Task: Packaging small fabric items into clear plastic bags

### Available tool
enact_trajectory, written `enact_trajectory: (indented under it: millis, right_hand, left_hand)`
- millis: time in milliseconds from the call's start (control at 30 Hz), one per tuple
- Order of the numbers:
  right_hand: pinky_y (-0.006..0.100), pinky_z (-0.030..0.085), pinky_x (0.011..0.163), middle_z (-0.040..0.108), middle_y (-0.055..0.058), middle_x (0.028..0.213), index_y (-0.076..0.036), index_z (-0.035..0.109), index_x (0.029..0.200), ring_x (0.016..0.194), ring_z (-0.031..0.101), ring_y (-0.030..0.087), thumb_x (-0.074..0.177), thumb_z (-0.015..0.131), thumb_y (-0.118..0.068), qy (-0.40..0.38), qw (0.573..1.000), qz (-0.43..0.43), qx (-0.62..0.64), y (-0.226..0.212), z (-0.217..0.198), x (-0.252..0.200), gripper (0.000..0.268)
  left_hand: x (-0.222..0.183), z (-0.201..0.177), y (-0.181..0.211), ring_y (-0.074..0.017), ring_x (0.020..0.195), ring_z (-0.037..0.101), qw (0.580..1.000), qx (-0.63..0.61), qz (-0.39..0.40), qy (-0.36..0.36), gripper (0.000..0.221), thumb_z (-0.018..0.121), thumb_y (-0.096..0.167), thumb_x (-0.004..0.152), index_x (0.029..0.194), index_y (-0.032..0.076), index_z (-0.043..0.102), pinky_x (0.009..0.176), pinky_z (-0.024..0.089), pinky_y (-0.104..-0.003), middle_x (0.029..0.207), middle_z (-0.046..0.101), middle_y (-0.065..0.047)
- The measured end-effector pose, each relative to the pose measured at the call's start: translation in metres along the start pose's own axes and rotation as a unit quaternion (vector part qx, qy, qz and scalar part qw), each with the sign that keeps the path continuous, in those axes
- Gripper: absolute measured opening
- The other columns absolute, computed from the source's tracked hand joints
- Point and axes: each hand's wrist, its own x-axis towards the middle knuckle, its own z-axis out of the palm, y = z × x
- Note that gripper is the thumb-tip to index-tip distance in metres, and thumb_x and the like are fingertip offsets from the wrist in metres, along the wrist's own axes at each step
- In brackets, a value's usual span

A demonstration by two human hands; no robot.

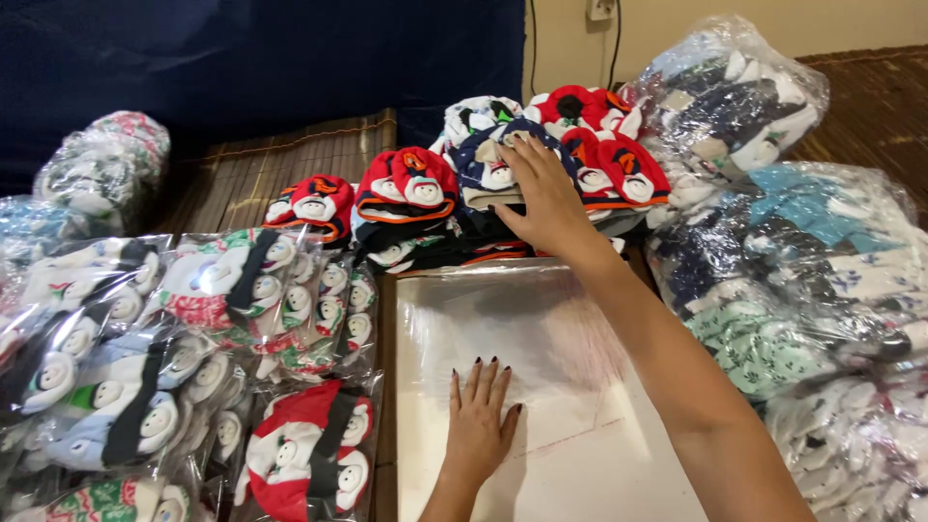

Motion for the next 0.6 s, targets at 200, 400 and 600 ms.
enact_trajectory:
  millis: [200, 400, 600]
  right_hand:
    - [0.044, 0.039, 0.110, 0.067, 0.015, 0.132, -0.006, 0.064, 0.134, 0.130, 0.056, 0.035, 0.089, 0.071, -0.025, 0.007, 1.000, 0.009, -0.025, 0.029, 0.039, 0.015, 0.049]
    - [0.044, 0.051, 0.078, 0.071, 0.019, 0.108, -0.004, 0.057, 0.128, 0.091, 0.068, 0.037, 0.105, 0.052, -0.030, 0.030, 0.967, 0.197, 0.157, 0.052, 0.036, 0.023, 0.034]
    - [0.028, 0.052, 0.079, 0.067, 0.005, 0.102, -0.011, 0.066, 0.113, 0.089, 0.063, 0.014, 0.100, 0.059, -0.025, 0.229, 0.586, 0.476, 0.615, 0.103, -0.014, 0.029, 0.020]
  left_hand:
    - [0.001, 0.000, -0.001, -0.0351, 0.148, 0.031, 1.000, 0.002, -0.002, 0.008, 0.055, 0.059, 0.032, 0.098, 0.145, 0.005, 0.051, 0.119, 0.013, -0.058, 0.155, 0.046, -0.013]
    - [0.002, 0.000, -0.001, -0.0360, 0.147, 0.032, 1.000, -0.001, -0.007, 0.005, 0.054, 0.059, 0.032, 0.098, 0.144, 0.005, 0.051, 0.119, 0.013, -0.059, 0.153, 0.047, -0.014]
    - [0.000, 0.003, -0.002, -0.0350, 0.148, 0.029, 1.000, -0.004, -0.014, -0.009, 0.055, 0.058, 0.033, 0.099, 0.145, 0.005, 0.051, 0.119, 0.012, -0.058, 0.155, 0.046, -0.013]
